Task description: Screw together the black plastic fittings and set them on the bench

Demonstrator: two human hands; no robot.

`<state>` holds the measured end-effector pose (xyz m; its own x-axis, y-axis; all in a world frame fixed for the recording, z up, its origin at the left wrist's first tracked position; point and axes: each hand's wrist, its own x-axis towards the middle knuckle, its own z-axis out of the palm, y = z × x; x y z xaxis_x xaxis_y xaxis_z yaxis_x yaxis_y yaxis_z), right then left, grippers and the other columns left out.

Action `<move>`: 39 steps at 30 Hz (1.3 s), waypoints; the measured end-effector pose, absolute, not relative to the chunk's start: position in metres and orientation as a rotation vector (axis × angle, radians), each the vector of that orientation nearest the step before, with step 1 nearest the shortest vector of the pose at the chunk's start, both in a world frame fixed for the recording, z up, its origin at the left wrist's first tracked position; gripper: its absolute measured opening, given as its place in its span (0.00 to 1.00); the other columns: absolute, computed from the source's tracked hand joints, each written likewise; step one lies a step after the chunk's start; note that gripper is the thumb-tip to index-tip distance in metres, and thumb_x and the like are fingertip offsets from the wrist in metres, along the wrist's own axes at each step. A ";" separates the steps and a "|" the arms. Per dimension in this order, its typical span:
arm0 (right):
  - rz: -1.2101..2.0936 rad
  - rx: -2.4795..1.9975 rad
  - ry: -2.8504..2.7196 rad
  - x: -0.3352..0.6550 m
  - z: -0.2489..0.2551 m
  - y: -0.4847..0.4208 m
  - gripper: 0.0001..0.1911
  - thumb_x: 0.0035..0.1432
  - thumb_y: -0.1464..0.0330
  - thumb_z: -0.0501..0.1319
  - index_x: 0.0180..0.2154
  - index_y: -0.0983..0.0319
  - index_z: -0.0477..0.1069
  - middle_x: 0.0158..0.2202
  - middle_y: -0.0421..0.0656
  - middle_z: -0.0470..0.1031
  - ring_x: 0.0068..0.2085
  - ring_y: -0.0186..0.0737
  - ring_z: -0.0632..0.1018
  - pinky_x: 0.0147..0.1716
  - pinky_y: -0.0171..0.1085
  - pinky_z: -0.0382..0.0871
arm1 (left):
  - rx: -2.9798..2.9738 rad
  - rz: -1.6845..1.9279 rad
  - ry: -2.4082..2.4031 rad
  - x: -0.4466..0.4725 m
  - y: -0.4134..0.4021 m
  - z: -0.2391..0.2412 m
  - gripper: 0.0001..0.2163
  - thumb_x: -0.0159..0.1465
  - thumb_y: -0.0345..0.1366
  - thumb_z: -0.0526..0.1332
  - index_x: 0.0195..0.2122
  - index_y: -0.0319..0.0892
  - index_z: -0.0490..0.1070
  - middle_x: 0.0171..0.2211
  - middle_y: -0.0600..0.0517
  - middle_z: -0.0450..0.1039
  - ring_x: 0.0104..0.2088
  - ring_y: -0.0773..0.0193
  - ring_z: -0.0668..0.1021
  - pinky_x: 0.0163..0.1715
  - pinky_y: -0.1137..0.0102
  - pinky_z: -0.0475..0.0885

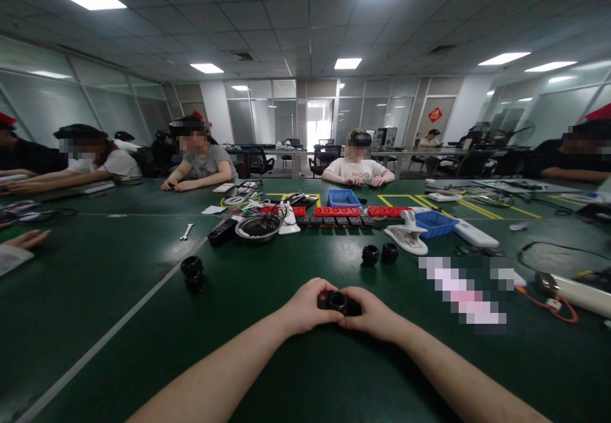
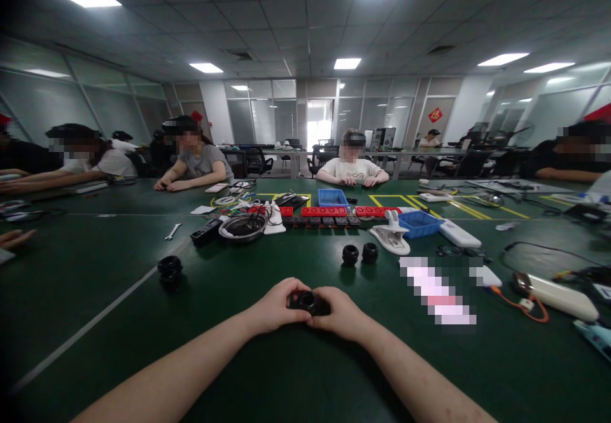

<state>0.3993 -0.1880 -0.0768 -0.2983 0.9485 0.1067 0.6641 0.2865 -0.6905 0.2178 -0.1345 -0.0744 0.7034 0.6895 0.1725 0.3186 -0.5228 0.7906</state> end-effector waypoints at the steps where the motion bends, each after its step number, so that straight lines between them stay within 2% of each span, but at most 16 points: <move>1: 0.765 -1.414 -2.053 0.401 -0.076 -0.188 0.18 0.43 0.67 0.64 0.39 0.64 0.69 0.35 0.43 0.70 0.35 0.41 0.70 0.33 0.36 0.62 | 2.135 0.610 0.754 0.217 -0.134 -0.074 0.19 0.46 0.39 0.67 0.39 0.41 0.68 0.35 0.52 0.65 0.33 0.63 0.69 0.32 0.71 0.64; 4: 0.751 -1.376 -2.086 0.402 -0.076 -0.186 0.19 0.42 0.68 0.65 0.39 0.63 0.69 0.36 0.42 0.70 0.36 0.41 0.70 0.34 0.36 0.61 | 2.141 0.608 0.755 0.217 -0.138 -0.071 0.18 0.47 0.37 0.67 0.38 0.41 0.68 0.35 0.52 0.65 0.33 0.63 0.69 0.32 0.71 0.64; 7: 0.711 -1.480 -2.077 0.398 -0.079 -0.184 0.15 0.40 0.67 0.66 0.34 0.63 0.68 0.32 0.41 0.69 0.33 0.39 0.69 0.30 0.33 0.60 | 2.151 0.635 0.847 0.221 -0.145 -0.069 0.17 0.46 0.38 0.67 0.36 0.41 0.68 0.34 0.53 0.64 0.33 0.63 0.69 0.32 0.71 0.64; 10: 0.537 -1.704 -1.986 0.389 -0.084 -0.182 0.15 0.38 0.66 0.66 0.29 0.63 0.64 0.27 0.39 0.67 0.29 0.37 0.68 0.25 0.31 0.56 | 2.148 0.726 1.021 0.226 -0.150 -0.073 0.16 0.45 0.39 0.67 0.34 0.41 0.68 0.33 0.52 0.65 0.34 0.62 0.69 0.31 0.71 0.64; 14: 0.308 -1.849 -1.943 0.380 -0.089 -0.182 0.15 0.39 0.65 0.64 0.29 0.62 0.62 0.28 0.41 0.68 0.29 0.38 0.68 0.25 0.32 0.55 | 2.160 0.788 1.107 0.230 -0.152 -0.075 0.15 0.46 0.38 0.67 0.33 0.41 0.67 0.33 0.52 0.65 0.35 0.60 0.69 0.33 0.70 0.63; 18: 0.418 -1.679 -2.051 0.386 -0.084 -0.185 0.21 0.40 0.62 0.65 0.38 0.62 0.65 0.34 0.43 0.70 0.35 0.43 0.70 0.32 0.35 0.60 | 2.153 0.707 0.963 0.225 -0.147 -0.070 0.15 0.46 0.37 0.66 0.34 0.41 0.68 0.34 0.53 0.65 0.34 0.62 0.69 0.33 0.70 0.64; 21: 0.605 -1.485 -2.115 0.397 -0.077 -0.187 0.27 0.40 0.64 0.66 0.45 0.61 0.65 0.40 0.44 0.70 0.40 0.45 0.70 0.38 0.39 0.61 | 2.144 0.631 0.835 0.220 -0.141 -0.069 0.16 0.46 0.37 0.67 0.36 0.41 0.68 0.35 0.52 0.65 0.34 0.63 0.69 0.33 0.70 0.65; 24: 0.730 -1.399 -2.153 0.405 -0.073 -0.187 0.22 0.42 0.67 0.65 0.42 0.62 0.68 0.39 0.43 0.70 0.40 0.44 0.70 0.39 0.39 0.61 | 2.133 0.590 0.752 0.217 -0.138 -0.070 0.17 0.47 0.37 0.67 0.38 0.42 0.68 0.36 0.52 0.65 0.34 0.63 0.69 0.33 0.70 0.65; 27: 0.740 -1.425 -2.153 0.404 -0.074 -0.185 0.17 0.42 0.67 0.65 0.37 0.63 0.69 0.34 0.42 0.70 0.36 0.42 0.70 0.34 0.36 0.61 | 2.143 0.585 0.744 0.218 -0.139 -0.070 0.17 0.47 0.37 0.66 0.38 0.42 0.68 0.36 0.52 0.65 0.34 0.63 0.69 0.33 0.71 0.64; 32: 0.486 -1.759 -2.014 0.387 -0.081 -0.183 0.16 0.38 0.64 0.66 0.29 0.63 0.63 0.27 0.40 0.67 0.29 0.38 0.68 0.25 0.32 0.56 | 2.139 0.708 0.993 0.226 -0.149 -0.072 0.15 0.46 0.38 0.66 0.34 0.41 0.67 0.33 0.53 0.65 0.33 0.62 0.69 0.32 0.70 0.64; 35: 0.303 -1.850 -1.996 0.378 -0.084 -0.184 0.14 0.40 0.65 0.64 0.29 0.63 0.62 0.27 0.42 0.68 0.29 0.39 0.68 0.25 0.33 0.55 | 2.152 0.782 1.099 0.229 -0.153 -0.074 0.14 0.47 0.38 0.66 0.33 0.41 0.67 0.33 0.52 0.65 0.35 0.61 0.69 0.33 0.69 0.64; 39: 0.373 -1.733 -2.081 0.382 -0.081 -0.186 0.17 0.42 0.63 0.64 0.34 0.63 0.66 0.32 0.45 0.70 0.34 0.43 0.70 0.31 0.35 0.59 | 2.158 0.726 0.998 0.225 -0.149 -0.070 0.14 0.48 0.37 0.66 0.35 0.41 0.67 0.34 0.52 0.65 0.35 0.61 0.69 0.34 0.70 0.64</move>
